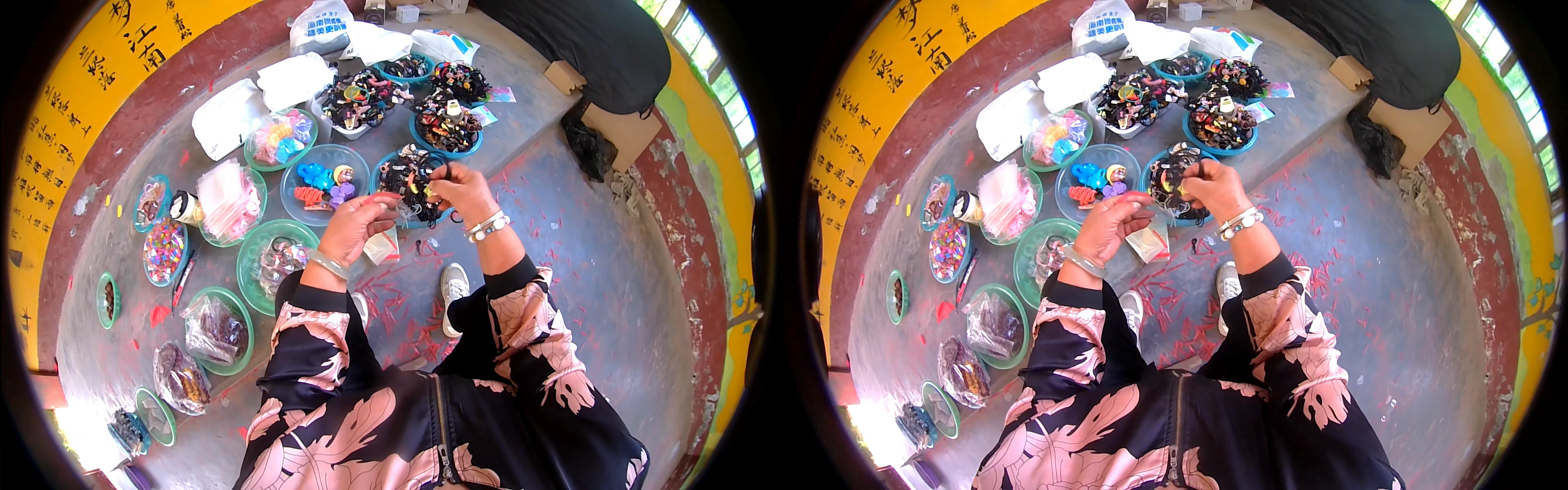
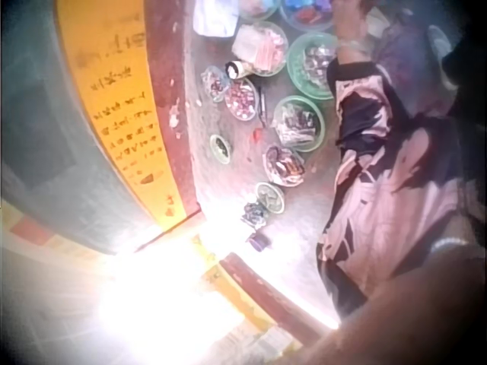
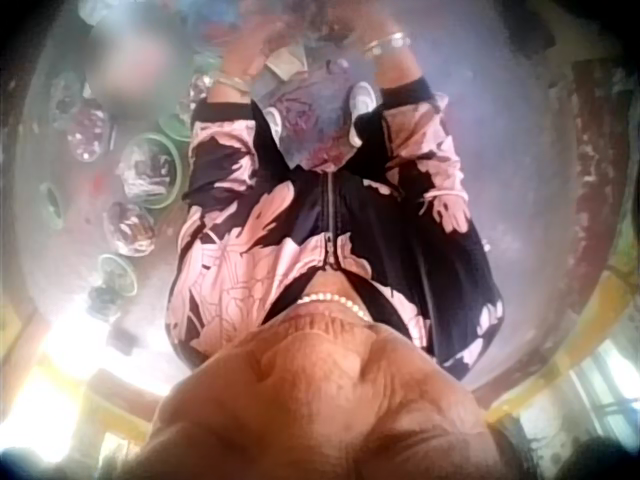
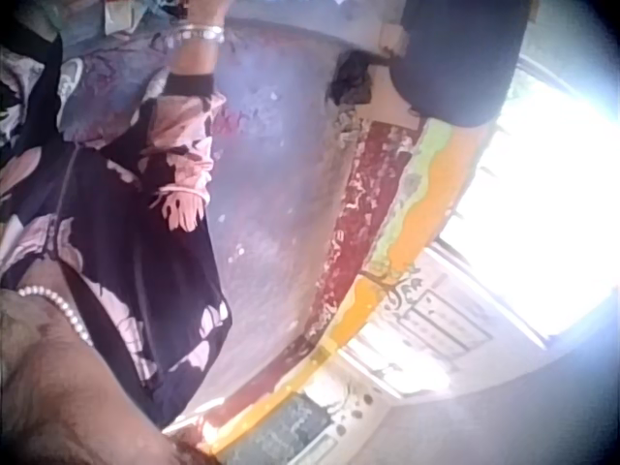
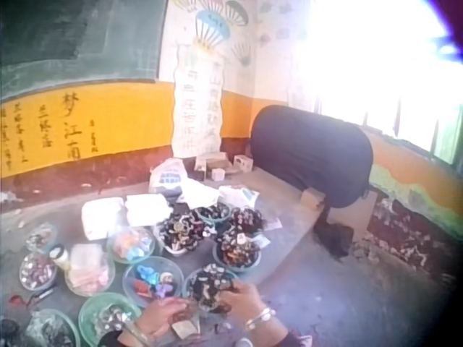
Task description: The person sits on the floor surrounded by bowls of hair accessories and packs them into small plastic bags. They pick up hair clips and ties from the bowls, place them into bags, and seal them.
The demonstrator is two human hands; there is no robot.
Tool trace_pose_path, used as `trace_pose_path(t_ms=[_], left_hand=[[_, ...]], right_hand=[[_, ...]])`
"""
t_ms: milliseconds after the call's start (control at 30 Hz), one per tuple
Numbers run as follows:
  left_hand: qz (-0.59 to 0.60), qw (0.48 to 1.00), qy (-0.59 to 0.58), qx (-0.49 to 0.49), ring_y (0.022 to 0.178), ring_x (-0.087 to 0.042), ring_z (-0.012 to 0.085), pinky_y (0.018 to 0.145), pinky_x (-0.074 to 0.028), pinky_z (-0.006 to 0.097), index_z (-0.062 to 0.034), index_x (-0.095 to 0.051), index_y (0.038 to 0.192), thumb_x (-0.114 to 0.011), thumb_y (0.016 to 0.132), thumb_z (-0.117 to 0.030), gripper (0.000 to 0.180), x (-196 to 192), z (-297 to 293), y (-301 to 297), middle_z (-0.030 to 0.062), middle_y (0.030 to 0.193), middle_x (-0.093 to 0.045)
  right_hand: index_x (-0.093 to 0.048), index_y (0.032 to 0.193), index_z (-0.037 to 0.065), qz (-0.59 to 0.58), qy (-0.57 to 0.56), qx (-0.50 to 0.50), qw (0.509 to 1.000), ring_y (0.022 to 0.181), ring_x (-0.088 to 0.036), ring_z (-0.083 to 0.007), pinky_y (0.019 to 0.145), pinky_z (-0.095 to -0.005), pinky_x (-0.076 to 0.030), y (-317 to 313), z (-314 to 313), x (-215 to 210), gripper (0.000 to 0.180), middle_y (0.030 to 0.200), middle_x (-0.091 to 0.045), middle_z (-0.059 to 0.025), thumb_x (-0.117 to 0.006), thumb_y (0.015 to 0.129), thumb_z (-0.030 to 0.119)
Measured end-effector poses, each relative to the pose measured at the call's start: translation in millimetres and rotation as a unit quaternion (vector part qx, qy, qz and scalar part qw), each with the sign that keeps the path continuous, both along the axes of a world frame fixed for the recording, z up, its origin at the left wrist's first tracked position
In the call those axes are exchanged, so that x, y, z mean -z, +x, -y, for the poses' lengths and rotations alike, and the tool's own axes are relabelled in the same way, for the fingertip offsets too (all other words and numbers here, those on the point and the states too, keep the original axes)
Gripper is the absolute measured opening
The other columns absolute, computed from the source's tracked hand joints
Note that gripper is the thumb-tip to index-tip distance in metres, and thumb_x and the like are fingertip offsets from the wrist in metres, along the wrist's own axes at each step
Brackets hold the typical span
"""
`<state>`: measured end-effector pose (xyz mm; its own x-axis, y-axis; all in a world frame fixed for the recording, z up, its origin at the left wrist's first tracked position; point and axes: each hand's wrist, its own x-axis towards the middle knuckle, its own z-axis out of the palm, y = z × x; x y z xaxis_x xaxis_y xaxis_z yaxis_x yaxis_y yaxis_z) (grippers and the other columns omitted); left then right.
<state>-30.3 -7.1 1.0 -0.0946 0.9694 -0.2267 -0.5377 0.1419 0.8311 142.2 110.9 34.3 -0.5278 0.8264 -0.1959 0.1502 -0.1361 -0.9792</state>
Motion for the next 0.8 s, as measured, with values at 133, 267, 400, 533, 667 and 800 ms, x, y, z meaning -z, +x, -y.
trace_pose_path(t_ms=[133,267,400,533,667,800], left_hand=[[-0.087,0.993,-0.07,-0.036,0.066,-0.053,0.0086,0.062,-0.045,0.02,0.0031,-0.059,0.096,-0.054,0.083,-0.013,0.021,20.7,-2.5,1.6,0.0033,0.082,-0.058],[-0.116,0.99,-0.065,-0.044,0.063,-0.05,0.0068,0.056,-0.041,0.019,0.0042,-0.059,0.092,-0.055,0.082,-0.013,0.02,29.3,-8.2,5.0,0.0013,0.074,-0.055],[-0.136,0.988,-0.062,-0.027,0.07,-0.055,0.0084,0.063,-0.044,0.02,0.0025,-0.059,0.095,-0.055,0.084,-0.016,0.022,30.0,-10.7,9.0,0.004,0.082,-0.059],[-0.171,0.984,-0.048,-0.009,0.075,-0.058,0.0092,0.068,-0.046,0.02,0.0019,-0.059,0.097,-0.056,0.085,-0.02,0.026,39.7,-10.1,5.7,0.0055,0.087,-0.061],[-0.196,0.979,-0.046,0.017,0.077,-0.058,0.0098,0.07,-0.046,0.021,0.0023,-0.059,0.098,-0.056,0.085,-0.02,0.026,38.9,-10.8,6.5,0.0058,0.089,-0.061],[-0.229,0.972,-0.033,0.035,0.078,-0.058,0.01,0.071,-0.047,0.022,0.0021,-0.059,0.099,-0.054,0.086,-0.02,0.026,43.7,-10.1,3.5,0.0057,0.089,-0.061]], right_hand=[[-0.059,0.086,0.002,-0.065,-0.013,-0.034,0.997,0.058,-0.058,-0.0096,0.05,-0.0207,-0.046,1.4,2.9,-4.5,0.013,0.07,-0.06,-0.0024,-0.061,0.075,0.008],[-0.059,0.084,0.001,-0.022,0.018,-0.085,0.996,0.057,-0.058,-0.0091,0.05,-0.0207,-0.046,-3.8,14.9,-6.0,0.012,0.068,-0.059,-0.0027,-0.062,0.076,0.01],[-0.061,0.079,0.001,0.054,0.118,-0.082,0.988,0.054,-0.057,-0.0126,0.052,-0.0247,-0.045,-9.2,19.5,4.2,0.014,0.066,-0.061,-0.0068,-0.063,0.072,0.014],[-0.061,0.074,0.005,0.14,0.312,-0.062,0.938,0.059,-0.059,-0.0261,0.056,-0.0341,-0.046,-14.8,23.1,11.3,0.013,0.067,-0.059,-0.012,-0.063,0.065,0.014],[-0.06,0.073,0.005,0.182,0.414,-0.045,0.891,0.065,-0.057,-0.0316,0.058,-0.0386,-0.046,-15.8,25.9,8.2,0.012,0.07,-0.058,-0.0121,-0.063,0.065,0.014],[-0.06,0.076,0.005,0.191,0.431,-0.077,0.879,0.069,-0.057,-0.0321,0.061,-0.0394,-0.046,-15.7,29.6,3.6,0.013,0.074,-0.056,-0.012,-0.062,0.066,0.012]])
